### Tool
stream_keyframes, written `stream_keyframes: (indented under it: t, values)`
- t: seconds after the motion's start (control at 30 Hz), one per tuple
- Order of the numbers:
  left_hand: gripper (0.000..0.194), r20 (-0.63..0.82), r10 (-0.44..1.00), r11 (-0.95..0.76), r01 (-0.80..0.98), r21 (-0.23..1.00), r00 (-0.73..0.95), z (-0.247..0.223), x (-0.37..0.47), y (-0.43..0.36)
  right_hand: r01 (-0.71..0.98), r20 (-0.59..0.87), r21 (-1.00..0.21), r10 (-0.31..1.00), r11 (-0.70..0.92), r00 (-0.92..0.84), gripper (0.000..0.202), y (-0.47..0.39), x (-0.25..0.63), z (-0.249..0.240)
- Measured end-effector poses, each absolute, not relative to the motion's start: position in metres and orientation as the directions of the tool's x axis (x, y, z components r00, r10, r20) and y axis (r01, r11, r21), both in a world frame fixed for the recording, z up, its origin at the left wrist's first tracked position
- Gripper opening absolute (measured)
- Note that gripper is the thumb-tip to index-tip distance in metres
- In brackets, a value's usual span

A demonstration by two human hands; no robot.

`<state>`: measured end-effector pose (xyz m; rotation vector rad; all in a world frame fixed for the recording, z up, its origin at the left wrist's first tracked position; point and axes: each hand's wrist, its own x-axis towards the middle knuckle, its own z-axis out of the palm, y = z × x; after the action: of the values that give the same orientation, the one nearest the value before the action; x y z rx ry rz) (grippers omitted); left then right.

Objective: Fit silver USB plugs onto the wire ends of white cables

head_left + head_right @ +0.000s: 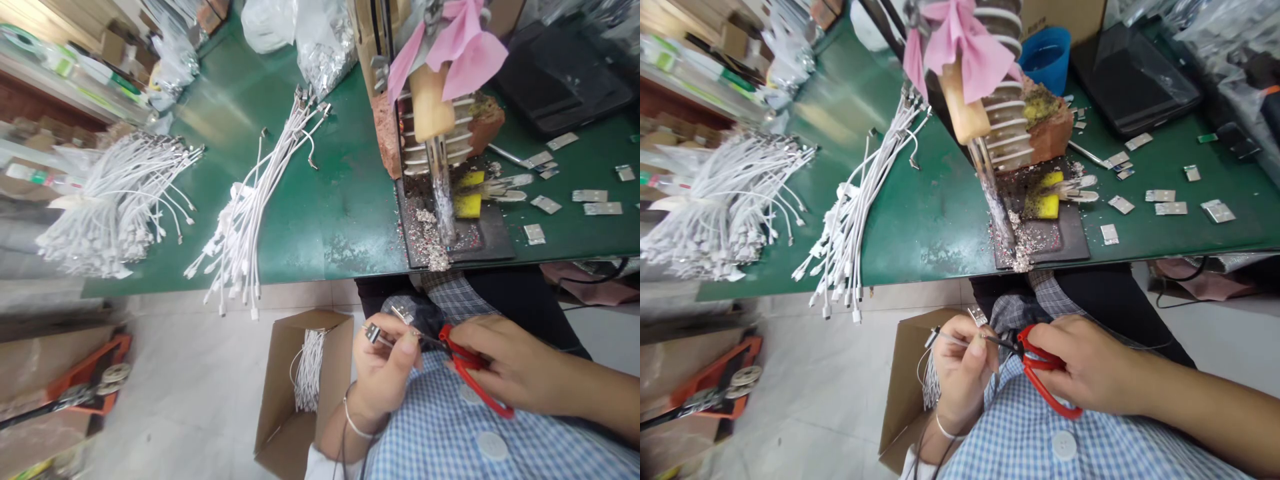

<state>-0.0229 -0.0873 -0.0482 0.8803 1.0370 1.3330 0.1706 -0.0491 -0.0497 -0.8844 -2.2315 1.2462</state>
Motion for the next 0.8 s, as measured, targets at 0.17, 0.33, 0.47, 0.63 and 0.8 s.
stream_keyframes:
  t: [0.17, 0.33, 0.47, 0.63, 0.8]
  values:
    - [0.015, -0.079, 0.996, 0.059, -0.34, 0.939, -0.047, -0.046, -0.023, -0.086, 0.256, 0.047, -0.912, 0.701, 0.321, -0.711, 0.024, -0.046, 0.168, -0.043]
    - [0.018, -0.159, 0.986, 0.156, -0.537, 0.829, 0.04, -0.036, -0.017, -0.079, 0.394, 0.286, -0.743, 0.79, 0.54, -0.543, 0.011, -0.046, 0.16, -0.046]
    - [0.022, -0.141, 0.987, 0.163, -0.58, 0.798, 0.083, -0.032, -0.012, -0.075, 0.298, 0.195, -0.864, 0.815, 0.406, -0.545, 0.012, -0.049, 0.154, -0.049]
    - [0.012, -0.082, 0.996, 0.052, -0.602, 0.797, -0.023, -0.034, -0.007, -0.073, 0.072, -0.088, -0.996, 0.77, -0.054, -0.632, 0.021, -0.056, 0.146, -0.053]
    - [0.012, -0.059, 0.995, 0.001, -0.585, 0.811, -0.08, -0.034, -0.004, -0.071, -0.086, -0.238, -0.914, 0.696, -0.397, -0.678, 0.03, -0.064, 0.136, -0.056]
